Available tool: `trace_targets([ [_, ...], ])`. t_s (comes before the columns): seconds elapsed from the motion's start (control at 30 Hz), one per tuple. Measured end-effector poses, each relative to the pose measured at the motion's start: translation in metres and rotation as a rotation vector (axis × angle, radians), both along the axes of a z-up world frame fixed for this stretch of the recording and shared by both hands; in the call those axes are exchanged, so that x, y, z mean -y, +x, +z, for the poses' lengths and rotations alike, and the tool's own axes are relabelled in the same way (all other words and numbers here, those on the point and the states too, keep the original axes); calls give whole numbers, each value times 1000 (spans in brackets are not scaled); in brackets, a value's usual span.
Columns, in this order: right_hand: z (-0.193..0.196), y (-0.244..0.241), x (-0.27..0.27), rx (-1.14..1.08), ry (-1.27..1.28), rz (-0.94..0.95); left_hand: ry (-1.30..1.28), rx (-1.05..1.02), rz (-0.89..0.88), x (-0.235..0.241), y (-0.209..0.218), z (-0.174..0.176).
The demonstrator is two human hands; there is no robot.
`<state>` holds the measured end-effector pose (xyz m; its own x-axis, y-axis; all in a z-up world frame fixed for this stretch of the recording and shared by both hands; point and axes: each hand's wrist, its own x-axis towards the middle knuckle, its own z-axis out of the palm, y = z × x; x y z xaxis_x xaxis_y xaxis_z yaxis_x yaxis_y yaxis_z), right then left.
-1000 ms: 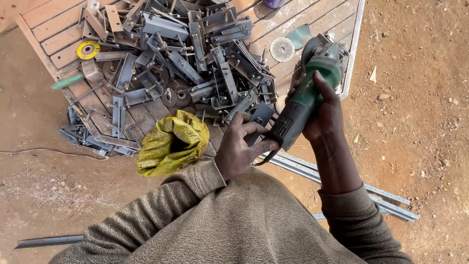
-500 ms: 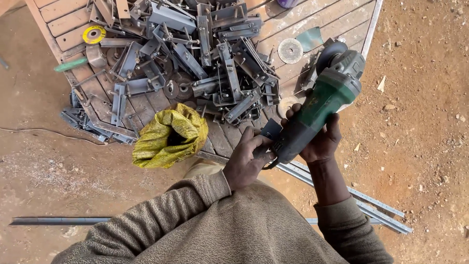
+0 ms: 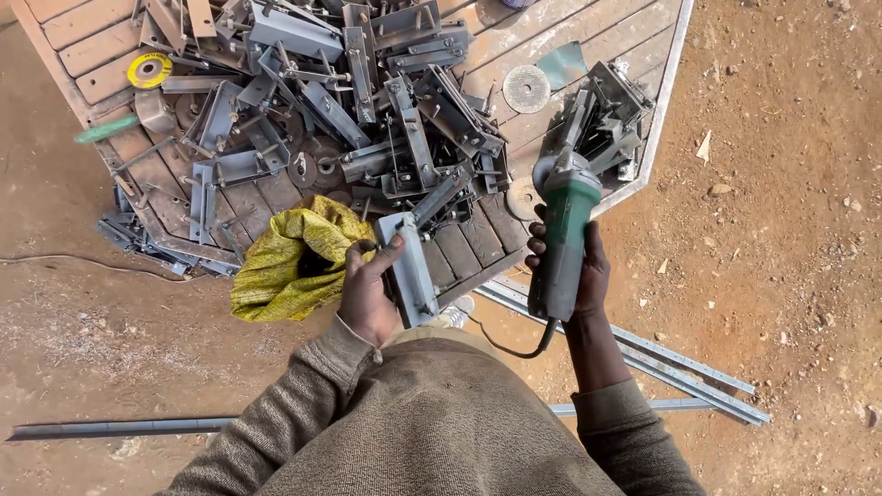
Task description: Grinding the edges and surfaces of small metal brackets using a handheld angle grinder
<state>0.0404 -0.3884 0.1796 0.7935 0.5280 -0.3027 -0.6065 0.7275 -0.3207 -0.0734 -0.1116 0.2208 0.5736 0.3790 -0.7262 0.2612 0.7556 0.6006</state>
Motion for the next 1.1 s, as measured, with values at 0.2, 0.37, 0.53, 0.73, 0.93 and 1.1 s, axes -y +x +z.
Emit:
trace_targets([
  [0.2,-43,24,32,112,-487,77,-173,-139,-138,-6,-21,22],
  [0.37,-25,44,-1,366,-1247,152,-406,-102,-130,-2,-44,27],
  [0.53,-90,81,-12,616,-1722,205,-477,-6,-154,-9,-50,-12],
  [0.73,-107,107,-50,695,-2107,230,-429,60,-104,-23,-36,-13],
  [0.93,-175,131,-66,752,-2357,252,-380,-66,-20,-39,-44,-23],
  [1.1,-206,121,-55,799,-2322,89,-551,-4,-55,-45,-45,-21],
])
